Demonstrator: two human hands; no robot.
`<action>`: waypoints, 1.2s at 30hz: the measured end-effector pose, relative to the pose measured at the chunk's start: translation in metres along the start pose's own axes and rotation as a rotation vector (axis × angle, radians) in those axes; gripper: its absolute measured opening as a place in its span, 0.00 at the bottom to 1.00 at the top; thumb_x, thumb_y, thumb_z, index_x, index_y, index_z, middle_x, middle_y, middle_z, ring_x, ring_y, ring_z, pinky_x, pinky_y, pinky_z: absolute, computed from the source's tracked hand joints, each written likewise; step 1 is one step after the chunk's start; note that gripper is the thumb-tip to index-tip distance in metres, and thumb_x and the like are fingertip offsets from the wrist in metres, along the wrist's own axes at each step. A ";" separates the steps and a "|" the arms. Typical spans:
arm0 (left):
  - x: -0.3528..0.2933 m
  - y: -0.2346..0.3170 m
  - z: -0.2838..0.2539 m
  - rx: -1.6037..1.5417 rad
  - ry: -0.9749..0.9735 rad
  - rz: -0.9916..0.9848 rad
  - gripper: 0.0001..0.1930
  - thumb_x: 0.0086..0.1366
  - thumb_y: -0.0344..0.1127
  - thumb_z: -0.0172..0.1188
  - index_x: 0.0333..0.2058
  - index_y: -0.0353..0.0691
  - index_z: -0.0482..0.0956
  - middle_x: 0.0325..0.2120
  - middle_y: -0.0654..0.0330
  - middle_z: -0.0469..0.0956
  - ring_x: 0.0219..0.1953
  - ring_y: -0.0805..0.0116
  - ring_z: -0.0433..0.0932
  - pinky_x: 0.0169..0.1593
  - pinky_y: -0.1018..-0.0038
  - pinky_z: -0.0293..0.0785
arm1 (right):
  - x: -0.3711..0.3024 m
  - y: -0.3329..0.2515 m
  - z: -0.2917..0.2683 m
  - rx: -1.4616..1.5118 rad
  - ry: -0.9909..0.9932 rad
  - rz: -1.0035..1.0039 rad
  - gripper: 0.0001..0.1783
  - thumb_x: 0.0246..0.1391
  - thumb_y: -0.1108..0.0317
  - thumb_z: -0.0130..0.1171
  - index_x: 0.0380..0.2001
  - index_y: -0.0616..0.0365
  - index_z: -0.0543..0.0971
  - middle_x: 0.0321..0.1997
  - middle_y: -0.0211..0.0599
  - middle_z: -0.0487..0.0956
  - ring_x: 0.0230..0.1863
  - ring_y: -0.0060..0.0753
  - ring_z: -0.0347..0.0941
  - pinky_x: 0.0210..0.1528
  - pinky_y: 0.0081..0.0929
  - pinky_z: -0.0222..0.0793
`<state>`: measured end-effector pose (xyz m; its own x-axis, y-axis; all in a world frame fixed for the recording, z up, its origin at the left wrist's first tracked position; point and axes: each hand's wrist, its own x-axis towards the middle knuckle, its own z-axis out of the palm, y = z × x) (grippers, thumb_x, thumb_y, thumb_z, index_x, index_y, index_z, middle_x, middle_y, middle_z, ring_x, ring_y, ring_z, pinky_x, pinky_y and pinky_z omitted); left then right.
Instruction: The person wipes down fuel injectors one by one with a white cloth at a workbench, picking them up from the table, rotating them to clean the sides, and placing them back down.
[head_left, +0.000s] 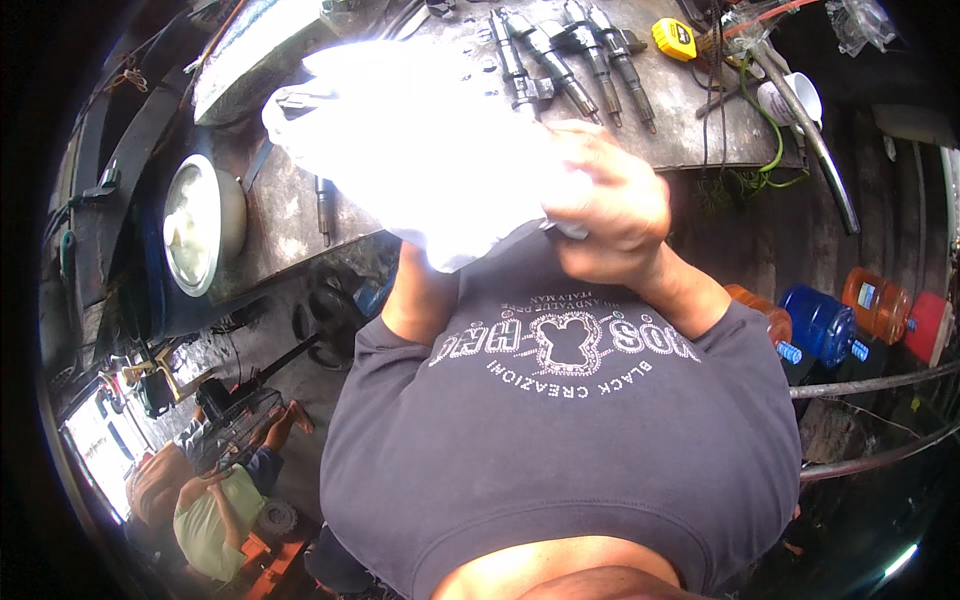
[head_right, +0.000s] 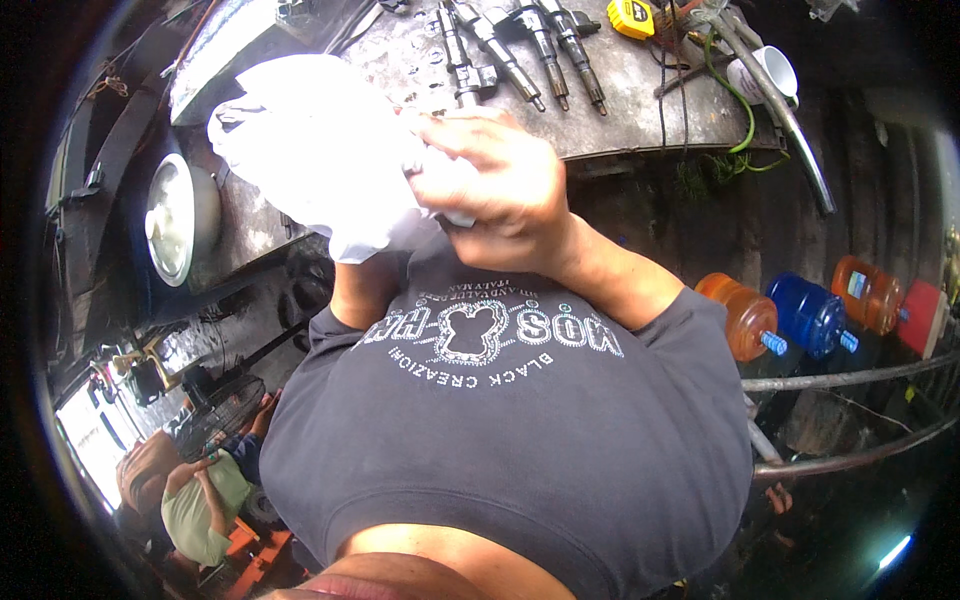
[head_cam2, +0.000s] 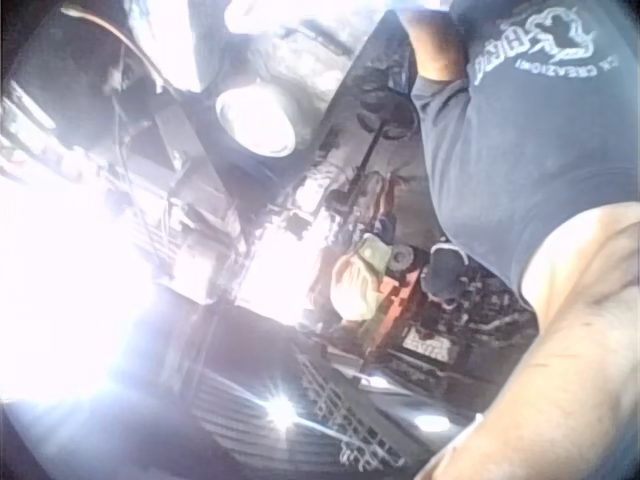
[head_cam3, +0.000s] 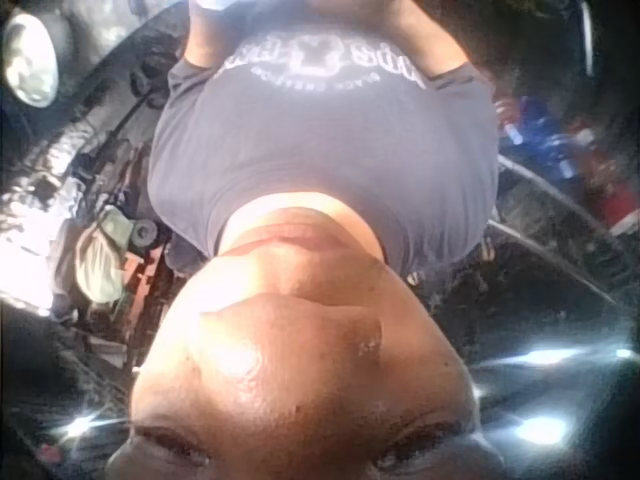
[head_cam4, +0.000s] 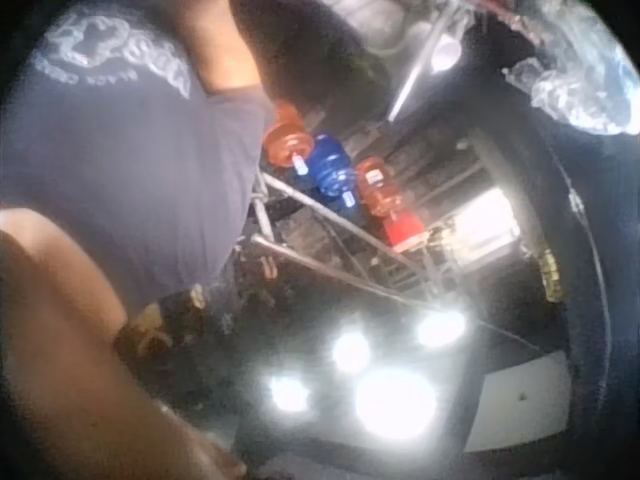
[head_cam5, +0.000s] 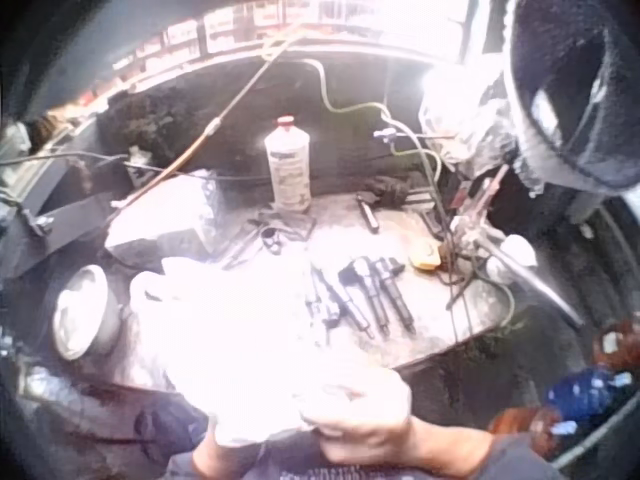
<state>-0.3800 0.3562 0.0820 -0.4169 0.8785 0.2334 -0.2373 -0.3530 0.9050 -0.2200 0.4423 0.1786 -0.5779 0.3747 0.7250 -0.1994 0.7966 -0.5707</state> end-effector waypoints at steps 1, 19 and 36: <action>0.001 0.005 -0.003 0.017 -0.018 -0.002 0.18 0.61 0.38 0.50 0.47 0.35 0.67 0.41 0.54 0.71 0.43 0.63 0.72 0.47 0.69 0.68 | -0.002 0.001 0.002 0.153 0.077 0.094 0.17 0.21 0.83 0.57 0.24 0.60 0.78 0.39 0.51 0.78 0.40 0.45 0.75 0.43 0.31 0.69; 0.040 0.046 -0.007 0.476 0.182 0.248 0.22 0.61 0.40 0.50 0.51 0.35 0.65 0.45 0.52 0.70 0.45 0.62 0.71 0.49 0.68 0.67 | -0.023 0.032 -0.016 -0.124 0.047 0.332 0.22 0.35 0.83 0.62 0.38 0.60 0.72 0.32 0.41 0.78 0.37 0.40 0.75 0.44 0.27 0.69; 0.019 0.048 0.006 1.284 0.205 0.600 0.17 0.51 0.36 0.60 0.40 0.36 0.72 0.34 0.56 0.75 0.35 0.61 0.75 0.39 0.68 0.71 | 0.024 0.090 -0.001 0.004 0.033 0.516 0.15 0.40 0.77 0.52 0.36 0.62 0.76 0.29 0.38 0.79 0.28 0.23 0.74 0.31 0.20 0.71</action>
<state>-0.3937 0.3576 0.1324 -0.3117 0.6029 0.7344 0.9143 -0.0199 0.4045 -0.2508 0.5233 0.1447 -0.5764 0.7335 0.3601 0.1022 0.5020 -0.8588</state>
